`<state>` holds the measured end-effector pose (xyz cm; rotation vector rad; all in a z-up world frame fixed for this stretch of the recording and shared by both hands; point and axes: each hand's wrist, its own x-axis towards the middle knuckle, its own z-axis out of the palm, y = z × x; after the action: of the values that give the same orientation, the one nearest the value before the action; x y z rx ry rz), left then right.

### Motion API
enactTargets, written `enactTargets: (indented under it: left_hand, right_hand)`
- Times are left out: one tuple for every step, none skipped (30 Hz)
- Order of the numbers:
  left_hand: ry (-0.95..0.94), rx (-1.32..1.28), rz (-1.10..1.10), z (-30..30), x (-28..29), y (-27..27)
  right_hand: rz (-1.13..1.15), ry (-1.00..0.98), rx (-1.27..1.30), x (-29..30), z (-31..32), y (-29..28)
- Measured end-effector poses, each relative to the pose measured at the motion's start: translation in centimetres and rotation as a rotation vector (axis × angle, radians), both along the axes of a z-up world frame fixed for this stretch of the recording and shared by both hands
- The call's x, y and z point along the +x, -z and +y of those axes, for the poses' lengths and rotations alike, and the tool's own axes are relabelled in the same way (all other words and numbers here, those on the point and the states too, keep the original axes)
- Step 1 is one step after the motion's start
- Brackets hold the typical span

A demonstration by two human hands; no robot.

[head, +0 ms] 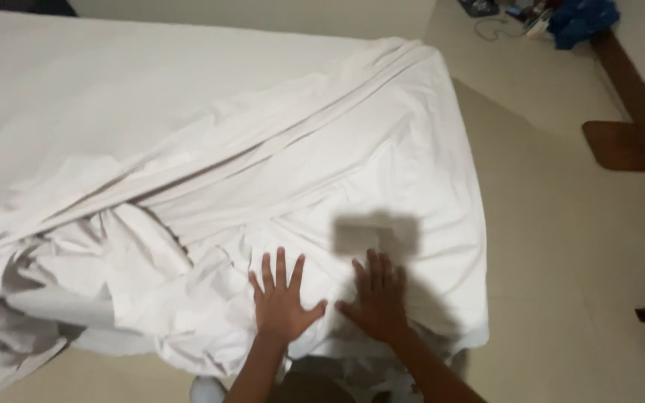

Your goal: The person puts a white fitted sheet onto a mattress. They first gather and untangle the crumpled sheet, stretch it over one corner of the mattress, then work around the bed pulling and tucking the elastic edges over the remaining corners and smoothing the fabric over the surface.

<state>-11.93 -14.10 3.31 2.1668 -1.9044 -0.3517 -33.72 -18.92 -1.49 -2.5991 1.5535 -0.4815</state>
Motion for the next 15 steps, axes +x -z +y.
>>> enactTargets:
  left_hand:
    - [0.004,-0.011,0.000,-0.3,-0.1,-0.2]
    - [-0.001,0.026,0.009,-0.6,-0.1,-0.5]
    - [-0.006,0.071,0.011,-0.6,0.2,-0.8]
    - [-0.002,0.068,0.003,-0.7,0.7,-0.7]
    - [-0.009,0.093,0.009,-0.5,0.7,-0.8]
    - [-0.016,0.118,0.015,-0.3,0.7,-0.9]
    - [-0.014,0.122,0.018,-0.3,0.8,-0.5]
    - [0.004,0.089,0.056,-0.2,0.8,-0.2]
    - [0.017,0.055,0.089,-0.2,1.0,-0.2]
    - [0.015,0.058,0.087,-0.2,1.2,-0.6]
    - [0.022,0.036,0.100,-0.6,1.5,-0.9]
    - [0.030,0.014,0.113,-0.9,1.7,-1.3]
    - [0.035,0.017,0.111,-1.0,1.9,-1.6]
    - [0.027,0.091,0.128,-1.0,2.0,-1.9]
    - [0.025,0.166,0.144,-1.0,2.1,-2.2]
  right_hand:
    - [0.000,0.004,-0.011,-0.1,-0.2,-0.4]
    - [0.004,0.006,0.018,-0.1,-0.4,-0.8]
    - [0.000,0.010,0.055,0.3,-0.2,-1.0]
    - [-0.008,0.014,0.053,0.9,-0.3,-1.0]
    - [-0.005,0.011,0.074,1.0,-0.2,-1.3]
    - [-0.002,0.008,0.095,1.2,0.0,-1.6]
    - [0.002,0.010,0.099,1.5,0.0,-1.6]
    - [0.012,0.062,0.186,1.7,0.0,-1.7]
    - [0.018,0.110,0.271,2.2,0.1,-1.9]
    - [0.017,0.108,0.273,2.6,0.0,-2.3]
    - [0.016,0.132,0.311,3.1,-0.4,-2.7]
    - [0.015,0.157,0.349,3.6,-0.7,-3.1]
    - [0.013,0.161,0.352,4.0,-0.7,-3.6]
    - [0.032,0.175,0.404,4.3,-0.7,-4.1]
    - [0.050,0.194,0.456,4.6,-0.5,-4.6]
